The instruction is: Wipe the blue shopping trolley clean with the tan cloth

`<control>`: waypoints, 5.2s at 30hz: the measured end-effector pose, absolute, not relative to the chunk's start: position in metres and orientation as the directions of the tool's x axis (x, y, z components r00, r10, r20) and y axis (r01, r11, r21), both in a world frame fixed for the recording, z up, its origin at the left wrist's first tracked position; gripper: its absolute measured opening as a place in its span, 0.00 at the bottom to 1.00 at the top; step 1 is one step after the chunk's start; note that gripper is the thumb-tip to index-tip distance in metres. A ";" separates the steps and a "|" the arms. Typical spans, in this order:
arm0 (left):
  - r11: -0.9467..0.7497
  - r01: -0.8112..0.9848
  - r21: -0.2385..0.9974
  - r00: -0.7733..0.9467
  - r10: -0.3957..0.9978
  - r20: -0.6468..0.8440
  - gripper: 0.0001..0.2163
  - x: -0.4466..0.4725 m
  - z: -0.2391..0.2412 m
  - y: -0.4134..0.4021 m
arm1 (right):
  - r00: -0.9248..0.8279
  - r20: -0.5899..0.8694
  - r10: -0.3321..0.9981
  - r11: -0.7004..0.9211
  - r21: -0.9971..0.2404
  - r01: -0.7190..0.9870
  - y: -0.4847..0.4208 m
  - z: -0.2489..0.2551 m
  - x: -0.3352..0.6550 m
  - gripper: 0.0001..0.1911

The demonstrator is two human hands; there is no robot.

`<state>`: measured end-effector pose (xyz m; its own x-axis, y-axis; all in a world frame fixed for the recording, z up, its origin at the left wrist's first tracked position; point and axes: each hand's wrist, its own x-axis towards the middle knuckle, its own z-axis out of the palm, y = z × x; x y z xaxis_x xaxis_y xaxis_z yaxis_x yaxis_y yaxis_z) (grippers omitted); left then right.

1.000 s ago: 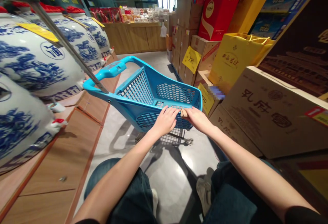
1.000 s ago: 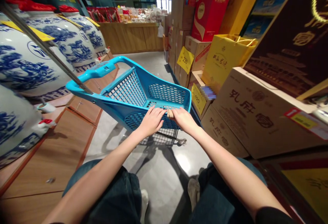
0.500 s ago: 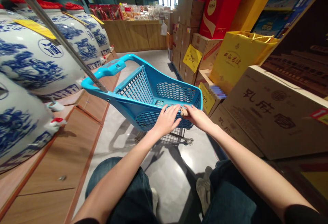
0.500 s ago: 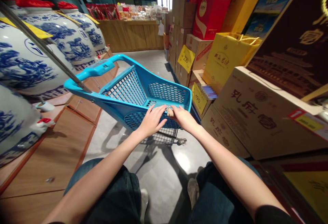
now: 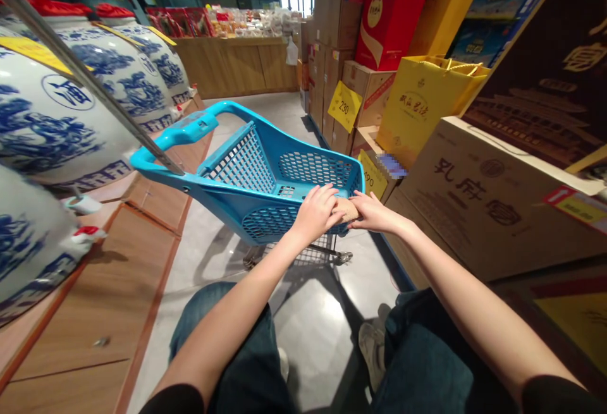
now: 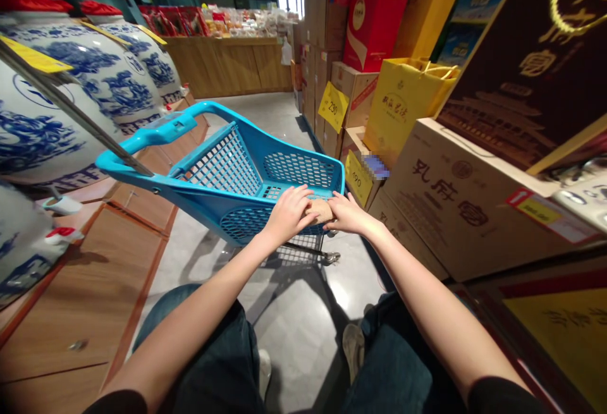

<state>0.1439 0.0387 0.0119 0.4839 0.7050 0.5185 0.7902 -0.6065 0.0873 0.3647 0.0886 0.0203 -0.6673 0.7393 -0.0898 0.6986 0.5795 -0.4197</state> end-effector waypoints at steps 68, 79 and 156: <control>-0.077 0.997 -0.013 0.067 0.757 0.649 0.18 -0.067 0.069 -0.016 | -0.645 0.139 0.751 0.658 -0.092 0.747 0.062 0.004 0.335 0.10; -0.354 0.934 -0.042 0.323 0.792 0.518 0.19 -0.010 0.047 0.001 | -0.645 0.149 0.749 0.660 -0.081 0.747 0.061 0.003 0.330 0.10; -0.483 0.872 0.081 0.403 0.801 0.442 0.18 0.129 0.011 0.036 | -0.653 0.315 0.689 0.715 -0.442 0.541 0.088 -0.014 0.338 0.43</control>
